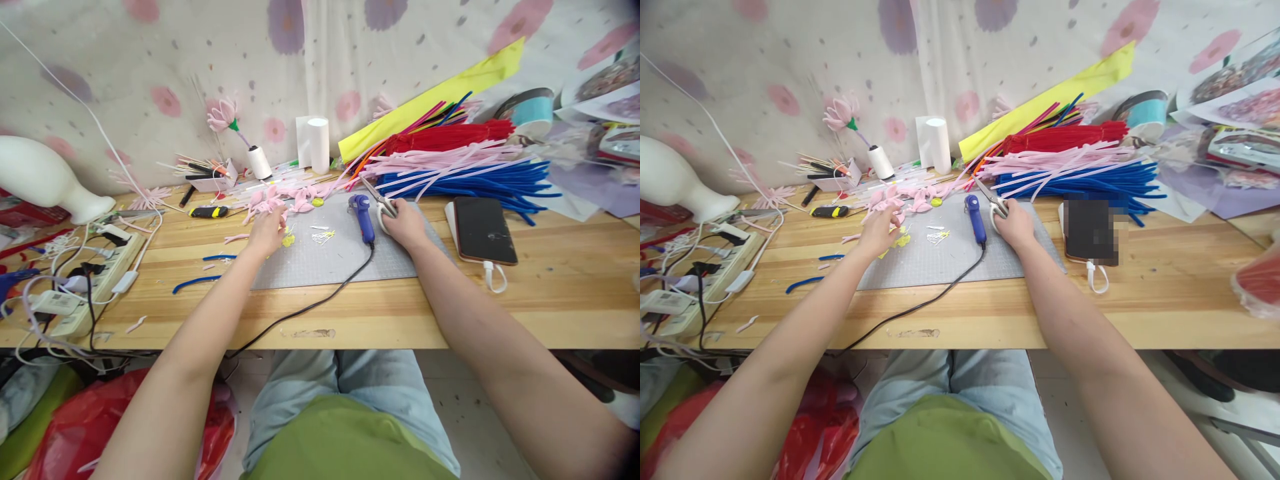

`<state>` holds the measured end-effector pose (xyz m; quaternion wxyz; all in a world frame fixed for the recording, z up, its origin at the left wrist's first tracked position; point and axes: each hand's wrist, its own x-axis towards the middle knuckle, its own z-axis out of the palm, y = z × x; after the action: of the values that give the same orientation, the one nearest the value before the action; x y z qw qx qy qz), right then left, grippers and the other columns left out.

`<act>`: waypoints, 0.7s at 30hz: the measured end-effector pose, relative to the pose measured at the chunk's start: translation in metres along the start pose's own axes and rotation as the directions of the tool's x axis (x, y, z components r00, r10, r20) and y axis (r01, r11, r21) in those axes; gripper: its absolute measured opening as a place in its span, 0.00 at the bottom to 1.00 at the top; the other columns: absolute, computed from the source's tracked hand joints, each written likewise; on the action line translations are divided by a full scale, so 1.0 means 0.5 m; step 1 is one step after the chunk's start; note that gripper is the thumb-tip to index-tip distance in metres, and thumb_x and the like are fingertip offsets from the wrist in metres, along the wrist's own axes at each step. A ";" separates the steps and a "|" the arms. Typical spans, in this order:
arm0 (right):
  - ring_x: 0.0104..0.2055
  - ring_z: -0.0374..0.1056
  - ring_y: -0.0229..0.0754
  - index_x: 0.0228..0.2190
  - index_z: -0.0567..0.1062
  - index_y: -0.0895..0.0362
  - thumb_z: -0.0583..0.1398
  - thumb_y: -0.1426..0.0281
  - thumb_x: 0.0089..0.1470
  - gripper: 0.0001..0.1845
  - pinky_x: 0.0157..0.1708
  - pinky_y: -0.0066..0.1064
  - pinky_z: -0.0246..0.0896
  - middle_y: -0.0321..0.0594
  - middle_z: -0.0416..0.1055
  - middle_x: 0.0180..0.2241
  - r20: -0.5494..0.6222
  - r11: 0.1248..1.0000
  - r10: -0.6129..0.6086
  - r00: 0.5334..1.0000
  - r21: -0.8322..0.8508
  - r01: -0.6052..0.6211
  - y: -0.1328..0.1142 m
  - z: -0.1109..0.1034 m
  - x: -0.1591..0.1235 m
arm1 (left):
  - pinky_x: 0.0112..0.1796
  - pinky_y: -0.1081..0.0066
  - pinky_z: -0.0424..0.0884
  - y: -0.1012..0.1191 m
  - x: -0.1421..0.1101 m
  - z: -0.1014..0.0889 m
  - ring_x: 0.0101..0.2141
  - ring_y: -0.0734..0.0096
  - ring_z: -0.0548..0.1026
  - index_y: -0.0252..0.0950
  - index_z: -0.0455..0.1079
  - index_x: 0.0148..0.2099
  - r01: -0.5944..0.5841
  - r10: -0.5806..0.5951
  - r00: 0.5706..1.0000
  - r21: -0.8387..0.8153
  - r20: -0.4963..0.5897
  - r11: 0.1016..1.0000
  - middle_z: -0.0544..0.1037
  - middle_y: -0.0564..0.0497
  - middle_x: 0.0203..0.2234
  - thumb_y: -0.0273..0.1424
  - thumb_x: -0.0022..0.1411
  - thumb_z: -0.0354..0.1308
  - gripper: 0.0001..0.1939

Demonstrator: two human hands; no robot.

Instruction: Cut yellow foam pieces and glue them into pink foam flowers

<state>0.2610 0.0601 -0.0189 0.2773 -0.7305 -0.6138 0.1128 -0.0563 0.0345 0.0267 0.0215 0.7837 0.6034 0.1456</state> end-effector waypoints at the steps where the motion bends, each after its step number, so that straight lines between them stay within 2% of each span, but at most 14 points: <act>1: 0.40 0.68 0.51 0.41 0.70 0.57 0.55 0.62 0.48 0.18 0.37 0.37 0.59 0.49 0.73 0.39 -0.004 1.000 -0.002 1.000 0.001 0.002 0.000 0.000 0.000 | 0.50 0.62 0.62 0.003 0.006 0.003 0.47 0.60 0.68 0.39 0.60 0.57 -0.028 0.027 0.999 0.033 0.022 0.999 0.75 0.47 0.36 0.21 0.53 0.49 0.27; 4: 0.40 0.68 0.50 0.40 0.70 0.56 0.55 0.62 0.48 0.17 0.37 0.36 0.58 0.48 0.73 0.38 -0.016 1.000 -0.008 1.000 0.010 0.008 0.002 0.002 -0.001 | 0.46 0.64 0.63 0.002 0.024 0.007 0.45 0.60 0.69 0.42 0.62 0.56 -0.136 0.121 0.986 0.126 0.119 0.983 0.73 0.46 0.38 0.20 0.55 0.48 0.26; 9: 0.39 0.68 0.50 0.39 0.70 0.57 0.56 0.63 0.47 0.17 0.36 0.35 0.58 0.47 0.74 0.37 -0.020 1.000 -0.017 1.000 0.016 0.017 0.006 0.004 0.001 | 0.41 0.68 0.65 -0.004 0.042 0.008 0.40 0.65 0.72 0.46 0.58 0.59 -0.250 0.191 0.947 0.223 0.258 0.942 0.71 0.47 0.41 0.21 0.57 0.47 0.29; 14: 0.39 0.68 0.49 0.40 0.70 0.57 0.56 0.64 0.48 0.17 0.36 0.34 0.58 0.47 0.74 0.37 -0.017 1.000 -0.018 1.000 0.009 0.018 0.004 0.002 0.001 | 0.40 0.68 0.65 -0.004 0.048 0.009 0.40 0.65 0.72 0.44 0.58 0.59 -0.288 0.220 0.936 0.238 0.276 0.928 0.72 0.47 0.39 0.22 0.58 0.46 0.27; 18: 0.40 0.68 0.49 0.41 0.70 0.57 0.56 0.63 0.48 0.18 0.36 0.34 0.58 0.48 0.74 0.38 -0.005 1.000 -0.010 1.000 0.007 0.010 0.002 0.000 -0.001 | 0.41 0.68 0.65 -0.011 0.044 0.012 0.40 0.65 0.72 0.41 0.58 0.58 -0.202 0.189 0.961 0.046 0.203 0.978 0.75 0.49 0.37 0.19 0.53 0.47 0.30; 20: 0.40 0.68 0.49 0.41 0.70 0.57 0.56 0.63 0.49 0.18 0.37 0.34 0.58 0.48 0.74 0.39 0.002 1.000 -0.007 1.000 0.007 0.007 0.001 0.000 -0.001 | 0.40 0.68 0.66 -0.016 0.044 0.017 0.37 0.68 0.73 0.40 0.57 0.58 -0.094 0.114 0.986 -0.162 0.120 0.982 0.75 0.50 0.36 0.17 0.50 0.48 0.32; 21: 0.40 0.68 0.49 0.42 0.70 0.57 0.56 0.63 0.49 0.18 0.37 0.34 0.58 0.48 0.73 0.39 0.004 1.000 -0.007 1.000 0.007 0.007 0.001 -0.001 -0.001 | 0.40 0.69 0.67 -0.017 0.045 0.020 0.36 0.70 0.74 0.39 0.57 0.57 -0.033 0.054 0.996 -0.294 0.065 0.955 0.74 0.51 0.34 0.17 0.48 0.49 0.32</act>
<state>0.2612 0.0593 -0.0189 0.2790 -0.7271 -0.6166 0.1152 -0.0566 0.0598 0.0197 0.1556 0.7898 0.5566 0.2053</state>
